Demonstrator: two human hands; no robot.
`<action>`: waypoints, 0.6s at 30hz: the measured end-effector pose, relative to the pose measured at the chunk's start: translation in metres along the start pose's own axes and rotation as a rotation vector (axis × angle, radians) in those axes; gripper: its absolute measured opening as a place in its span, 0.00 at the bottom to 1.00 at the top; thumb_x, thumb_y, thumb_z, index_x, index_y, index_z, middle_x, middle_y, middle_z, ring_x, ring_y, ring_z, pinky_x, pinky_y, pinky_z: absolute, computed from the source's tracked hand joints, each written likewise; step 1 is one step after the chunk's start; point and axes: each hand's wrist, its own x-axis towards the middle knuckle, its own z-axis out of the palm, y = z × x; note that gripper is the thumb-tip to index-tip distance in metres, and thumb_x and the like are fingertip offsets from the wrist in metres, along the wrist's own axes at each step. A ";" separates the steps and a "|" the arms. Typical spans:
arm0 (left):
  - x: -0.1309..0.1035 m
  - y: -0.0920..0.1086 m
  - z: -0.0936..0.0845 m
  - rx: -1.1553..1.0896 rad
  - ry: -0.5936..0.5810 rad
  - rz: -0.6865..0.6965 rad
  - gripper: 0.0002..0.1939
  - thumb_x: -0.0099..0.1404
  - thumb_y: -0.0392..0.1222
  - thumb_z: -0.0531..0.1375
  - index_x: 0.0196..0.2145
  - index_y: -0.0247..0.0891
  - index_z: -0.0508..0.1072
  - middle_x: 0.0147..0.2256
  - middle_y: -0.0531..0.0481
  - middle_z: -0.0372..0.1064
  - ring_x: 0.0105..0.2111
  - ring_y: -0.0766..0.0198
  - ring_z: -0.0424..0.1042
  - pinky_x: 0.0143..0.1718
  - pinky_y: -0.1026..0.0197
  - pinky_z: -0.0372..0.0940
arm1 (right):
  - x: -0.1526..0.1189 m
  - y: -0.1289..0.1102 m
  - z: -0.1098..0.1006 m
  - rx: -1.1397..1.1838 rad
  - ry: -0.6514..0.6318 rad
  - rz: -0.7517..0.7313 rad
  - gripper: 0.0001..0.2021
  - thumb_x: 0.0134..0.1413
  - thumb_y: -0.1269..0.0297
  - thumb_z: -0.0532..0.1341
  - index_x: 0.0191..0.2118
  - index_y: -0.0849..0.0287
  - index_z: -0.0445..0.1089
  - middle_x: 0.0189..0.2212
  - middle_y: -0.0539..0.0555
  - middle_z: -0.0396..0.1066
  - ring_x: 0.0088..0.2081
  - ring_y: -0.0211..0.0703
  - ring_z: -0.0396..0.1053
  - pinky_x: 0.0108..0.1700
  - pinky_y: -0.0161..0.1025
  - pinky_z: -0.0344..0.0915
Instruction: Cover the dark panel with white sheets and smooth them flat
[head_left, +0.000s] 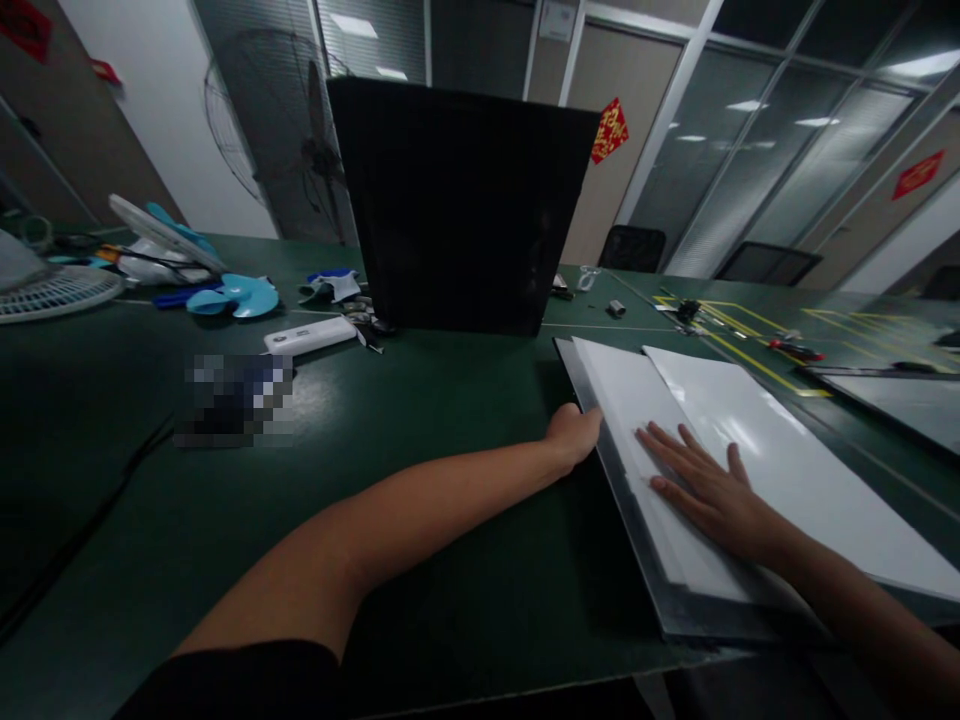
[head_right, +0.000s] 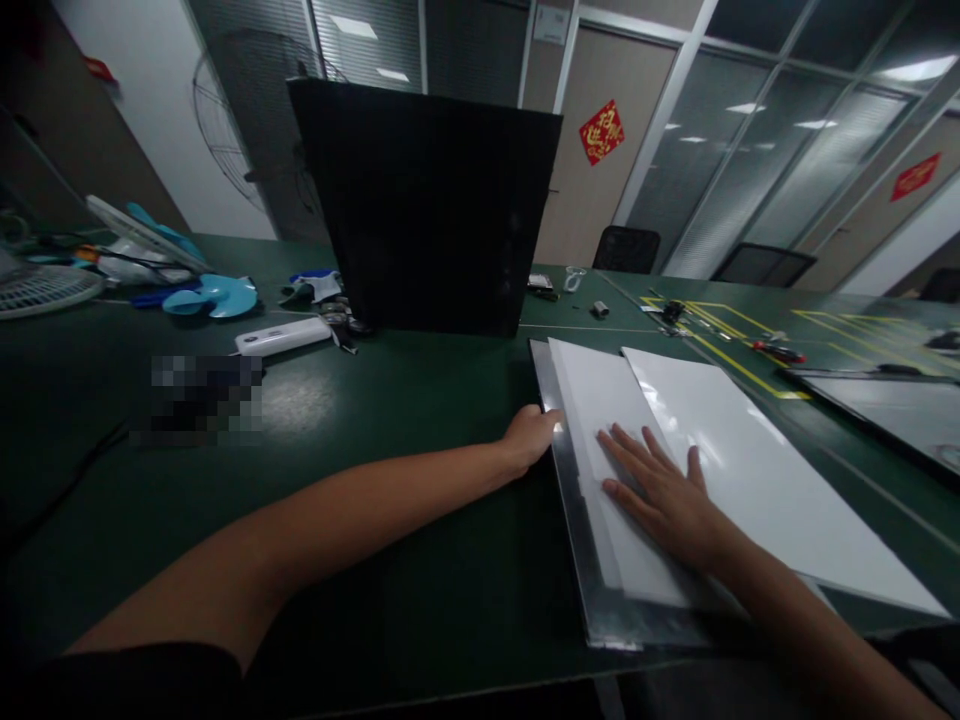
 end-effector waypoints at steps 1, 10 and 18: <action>0.000 -0.001 -0.001 -0.007 -0.013 0.006 0.13 0.68 0.43 0.61 0.44 0.34 0.80 0.46 0.41 0.81 0.47 0.52 0.79 0.45 0.61 0.71 | 0.003 0.014 0.001 -0.008 0.008 0.026 0.35 0.70 0.37 0.43 0.78 0.36 0.43 0.76 0.48 0.40 0.75 0.67 0.34 0.66 0.81 0.28; -0.004 -0.003 -0.004 -0.086 -0.056 0.047 0.11 0.61 0.37 0.63 0.41 0.36 0.81 0.44 0.43 0.82 0.44 0.54 0.79 0.43 0.63 0.71 | 0.017 0.113 -0.011 0.088 -0.024 -0.042 0.34 0.71 0.41 0.48 0.76 0.47 0.56 0.76 0.56 0.46 0.74 0.61 0.43 0.71 0.67 0.47; -0.005 0.001 -0.015 -0.109 -0.007 -0.026 0.08 0.61 0.33 0.62 0.38 0.34 0.79 0.43 0.42 0.81 0.42 0.55 0.80 0.39 0.63 0.70 | 0.009 0.061 -0.013 0.015 -0.025 -0.054 0.33 0.69 0.38 0.49 0.76 0.34 0.50 0.77 0.48 0.38 0.75 0.66 0.35 0.65 0.82 0.43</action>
